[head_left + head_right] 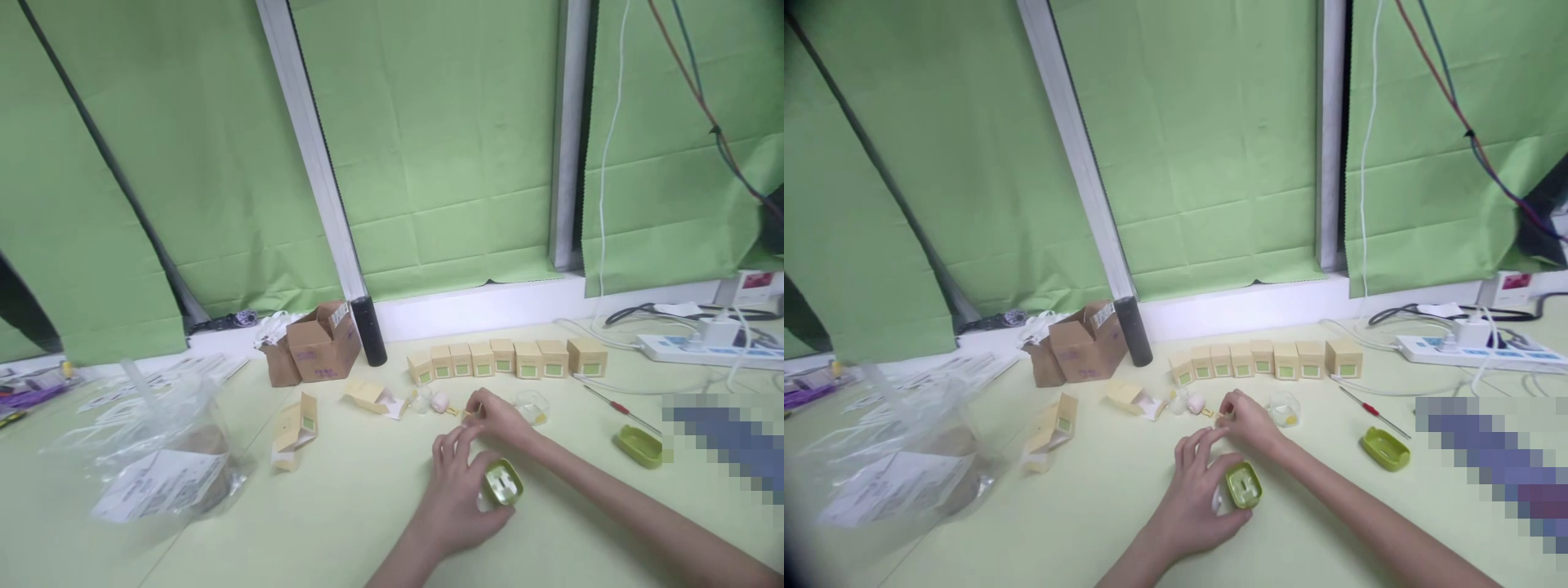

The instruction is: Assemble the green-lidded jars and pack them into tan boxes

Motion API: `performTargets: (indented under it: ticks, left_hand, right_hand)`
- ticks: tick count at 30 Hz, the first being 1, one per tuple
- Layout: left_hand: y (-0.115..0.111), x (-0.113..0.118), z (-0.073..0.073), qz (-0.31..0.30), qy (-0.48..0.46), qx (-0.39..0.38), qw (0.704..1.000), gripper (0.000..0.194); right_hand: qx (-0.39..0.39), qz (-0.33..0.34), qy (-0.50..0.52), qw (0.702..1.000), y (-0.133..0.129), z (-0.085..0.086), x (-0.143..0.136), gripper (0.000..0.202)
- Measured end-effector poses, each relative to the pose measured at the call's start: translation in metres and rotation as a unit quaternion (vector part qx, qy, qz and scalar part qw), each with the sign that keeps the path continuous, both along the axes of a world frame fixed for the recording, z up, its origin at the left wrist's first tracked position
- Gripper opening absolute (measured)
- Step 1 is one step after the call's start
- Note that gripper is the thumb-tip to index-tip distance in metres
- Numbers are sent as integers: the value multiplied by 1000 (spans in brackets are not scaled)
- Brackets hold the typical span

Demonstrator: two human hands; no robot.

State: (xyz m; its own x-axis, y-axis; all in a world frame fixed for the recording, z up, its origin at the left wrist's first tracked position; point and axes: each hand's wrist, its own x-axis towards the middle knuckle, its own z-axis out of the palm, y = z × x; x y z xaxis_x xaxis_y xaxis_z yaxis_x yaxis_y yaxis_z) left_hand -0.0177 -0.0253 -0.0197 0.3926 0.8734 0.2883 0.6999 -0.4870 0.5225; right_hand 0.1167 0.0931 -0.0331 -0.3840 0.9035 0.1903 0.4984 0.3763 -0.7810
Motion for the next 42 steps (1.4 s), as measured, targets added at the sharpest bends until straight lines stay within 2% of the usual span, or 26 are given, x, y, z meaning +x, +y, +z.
performTargets:
  ticks: [3, 5, 8, 11, 13, 14, 19, 25, 29, 34, 38, 42]
  left_hand:
    - [2, 1, -1, 14, -153, -46, 987, 47]
    - [6, 3, -2, 30, -275, -107, 955, 51]
    - [10, 11, -4, 20, -446, -199, 872, 61]
    - [8, 20, 2, -6, -568, -286, 772, 58]
    - [3, 26, 9, -3, -609, -316, 728, 52]
    - [0, 28, 13, -3, -621, -319, 716, 49]
    - [-7, 37, 22, -53, -623, -307, 718, 34]
    - [-8, 34, 6, -25, -619, -326, 714, 31]
    - [-9, 33, 0, -22, -622, -326, 712, 40]
    - [-11, 36, 11, -52, -583, -322, 744, 40]
    - [-14, 36, 19, -59, -562, -325, 758, 35]
    - [-13, 36, 15, -46, -566, -322, 758, 38]
  right_hand:
    - [-11, 3, 79, 997, -16, 11, 21, 26]
    - [-13, 7, 128, 992, -32, 24, 38, 32]
    - [-9, -8, 184, 983, -61, 41, 58, 34]
    - [15, -54, 210, 976, -81, 47, 65, 30]
    - [43, -61, 171, 982, -87, 46, 65, 26]
    - [61, -56, 144, 986, -88, 44, 65, 23]
    - [121, -46, 58, 990, -90, 37, 63, 16]
    - [166, -73, 20, 983, -95, 27, 58, 10]
    - [177, -74, 8, 981, -95, 24, 58, 9]
    - [157, -82, 18, 984, -96, 28, 59, 8]
    - [136, -72, 31, 988, -98, 29, 59, 11]
    - [185, -61, 24, 981, -100, 29, 59, 9]
